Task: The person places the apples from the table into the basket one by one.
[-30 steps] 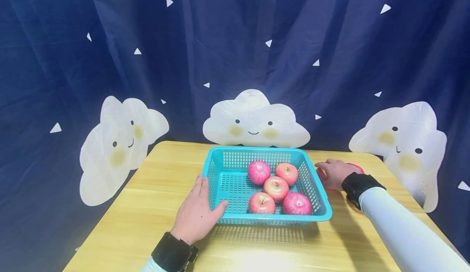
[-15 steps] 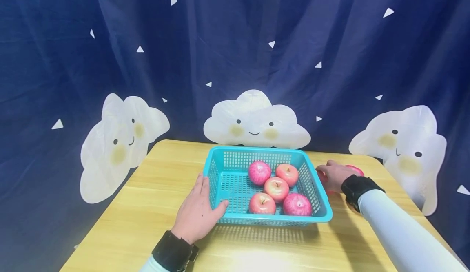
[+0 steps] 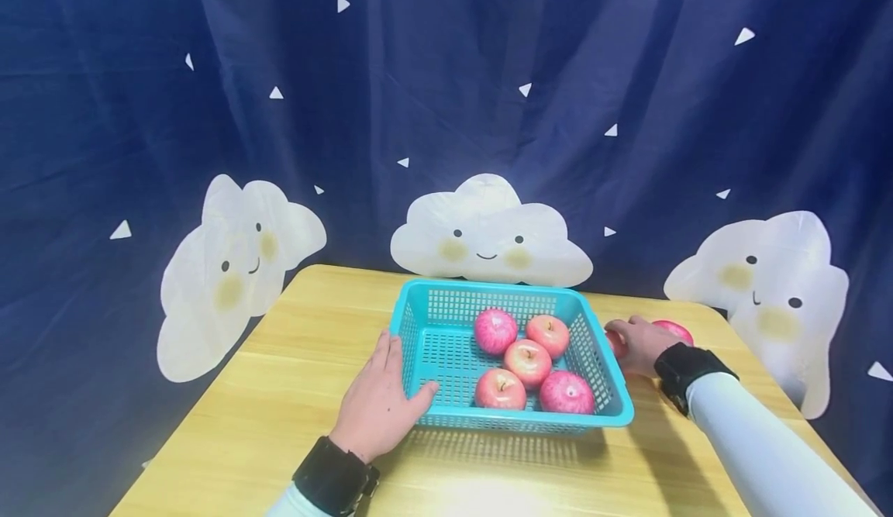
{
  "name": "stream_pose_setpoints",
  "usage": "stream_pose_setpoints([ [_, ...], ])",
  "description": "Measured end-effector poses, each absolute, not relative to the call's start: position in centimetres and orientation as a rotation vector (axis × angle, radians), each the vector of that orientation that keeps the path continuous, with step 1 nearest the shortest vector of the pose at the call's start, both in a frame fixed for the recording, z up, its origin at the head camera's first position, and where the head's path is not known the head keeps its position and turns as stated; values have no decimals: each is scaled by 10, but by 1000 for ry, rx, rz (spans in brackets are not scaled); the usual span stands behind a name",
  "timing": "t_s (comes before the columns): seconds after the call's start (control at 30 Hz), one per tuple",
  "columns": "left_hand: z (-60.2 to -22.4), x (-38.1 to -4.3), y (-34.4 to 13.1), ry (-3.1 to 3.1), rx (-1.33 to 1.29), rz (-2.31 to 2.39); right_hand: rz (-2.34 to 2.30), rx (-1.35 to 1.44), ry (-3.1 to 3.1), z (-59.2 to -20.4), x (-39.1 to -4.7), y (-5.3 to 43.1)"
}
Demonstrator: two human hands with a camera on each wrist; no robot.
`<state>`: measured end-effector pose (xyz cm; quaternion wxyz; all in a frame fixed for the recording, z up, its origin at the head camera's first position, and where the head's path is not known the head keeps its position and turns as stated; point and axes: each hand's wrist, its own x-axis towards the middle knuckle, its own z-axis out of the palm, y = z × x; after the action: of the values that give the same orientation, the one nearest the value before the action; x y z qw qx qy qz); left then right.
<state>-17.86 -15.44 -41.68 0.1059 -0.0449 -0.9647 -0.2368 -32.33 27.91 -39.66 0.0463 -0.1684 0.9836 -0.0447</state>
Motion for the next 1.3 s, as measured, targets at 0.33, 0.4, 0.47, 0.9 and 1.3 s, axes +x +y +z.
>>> stream_pose_setpoints([
  [0.33,-418,-178,-155,-2849,-116,-719,-184,-494,3002,-391,-314,281],
  [0.4,-418,-178,-155,-2846,-114,-727,-197,-518,3022,-388,-313,284],
  [0.47,-417,-177,-155,-2843,-112,-735,-220,-534,3036,-385,-312,285],
  [0.9,-416,-178,-154,-2850,-112,-741,-251,-505,3071,-340,-300,278],
  [1.3,-418,-179,-155,-2823,-127,-716,-285,-567,3089,-312,-295,244],
])
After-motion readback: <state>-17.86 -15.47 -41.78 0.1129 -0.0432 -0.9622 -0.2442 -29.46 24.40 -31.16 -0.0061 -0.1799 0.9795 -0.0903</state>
